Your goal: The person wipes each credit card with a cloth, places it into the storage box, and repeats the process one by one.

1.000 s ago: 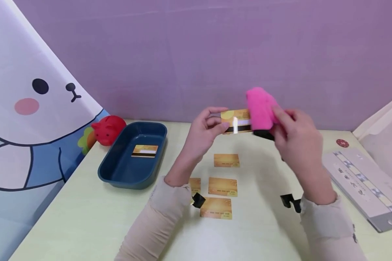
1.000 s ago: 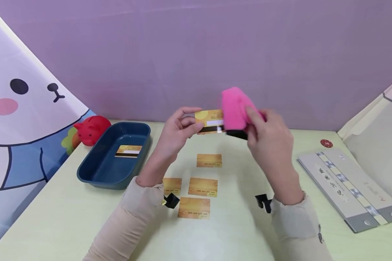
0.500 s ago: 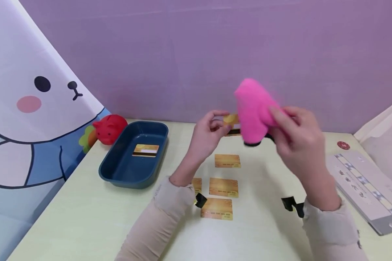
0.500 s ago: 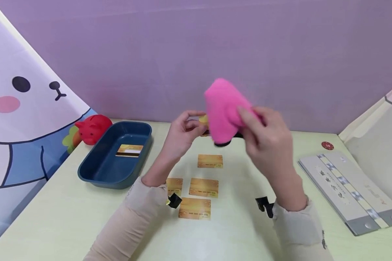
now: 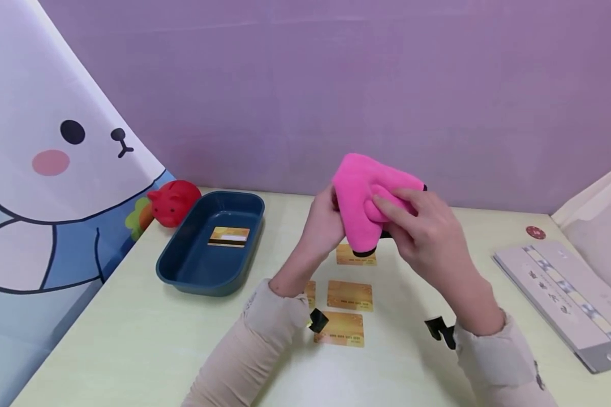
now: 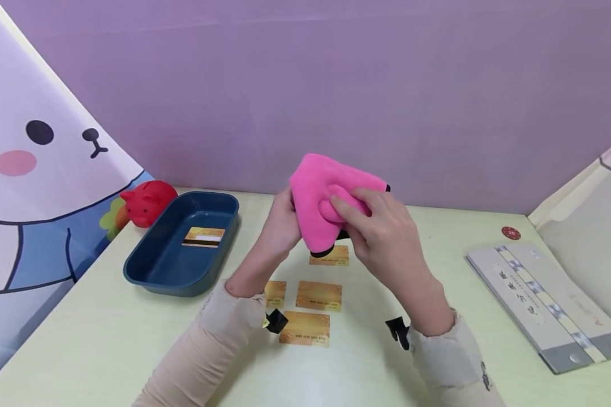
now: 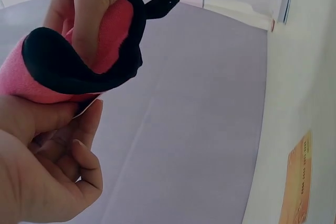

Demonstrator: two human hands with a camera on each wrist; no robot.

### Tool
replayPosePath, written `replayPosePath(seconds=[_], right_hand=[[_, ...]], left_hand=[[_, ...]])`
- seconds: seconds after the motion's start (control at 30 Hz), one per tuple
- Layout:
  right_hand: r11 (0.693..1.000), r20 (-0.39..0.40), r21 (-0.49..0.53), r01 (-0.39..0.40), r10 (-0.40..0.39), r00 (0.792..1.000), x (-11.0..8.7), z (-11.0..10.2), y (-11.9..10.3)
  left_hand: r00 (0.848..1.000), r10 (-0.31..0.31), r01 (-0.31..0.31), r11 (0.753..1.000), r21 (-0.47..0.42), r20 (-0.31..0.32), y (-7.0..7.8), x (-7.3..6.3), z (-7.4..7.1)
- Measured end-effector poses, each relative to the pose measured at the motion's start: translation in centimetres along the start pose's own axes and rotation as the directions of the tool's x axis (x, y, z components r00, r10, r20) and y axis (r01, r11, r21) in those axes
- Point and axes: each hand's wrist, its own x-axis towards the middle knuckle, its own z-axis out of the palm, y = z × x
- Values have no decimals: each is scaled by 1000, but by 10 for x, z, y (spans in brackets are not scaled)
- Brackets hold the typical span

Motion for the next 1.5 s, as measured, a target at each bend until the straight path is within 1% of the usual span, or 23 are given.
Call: replayPosePath(seconds=[0.17, 0.27, 0.37, 0.53, 0.7, 0.8, 0.93, 1.03, 1.33, 1.5], right_hand=[[998, 22, -41, -57, 58, 998, 0, -5, 3], [993, 36, -56, -106, 109, 993, -1, -8, 5], [989, 36, -56, -139, 141, 989, -1, -11, 8], [984, 10, -49, -171, 172, 985, -3, -14, 13], [975, 14, -70, -212, 213, 977, -5, -20, 18], [968, 5, -82, -236, 237, 972, -5, -22, 20], [963, -16, -84, -257, 256, 966, -4, -24, 22], [961, -21, -81, -265, 264, 964, -3, -25, 24], [955, -29, -80, -286, 284, 958, 5, -24, 26], [952, -33, -79, -296, 294, 955, 7, -23, 27]], left_hand=[[999, -49, 49, 997, -51, 11, 5, 0, 1], [998, -50, 52, 996, -68, 22, 6, 1, 2], [998, -45, 47, 997, -67, 34, 6, 2, 3], [998, -37, 43, 994, -99, 58, 7, 2, 2], [998, 1, 8, 991, -135, 67, 7, 3, 0], [998, 21, -12, 991, -131, 67, 8, 3, -2], [997, 33, -24, 993, -115, 73, 11, 2, -5], [997, 36, -27, 992, -123, 73, 11, 1, -10], [997, 16, -2, 984, -180, 76, 11, 0, -23], [998, 7, 6, 983, -185, 69, 12, -3, -29]])
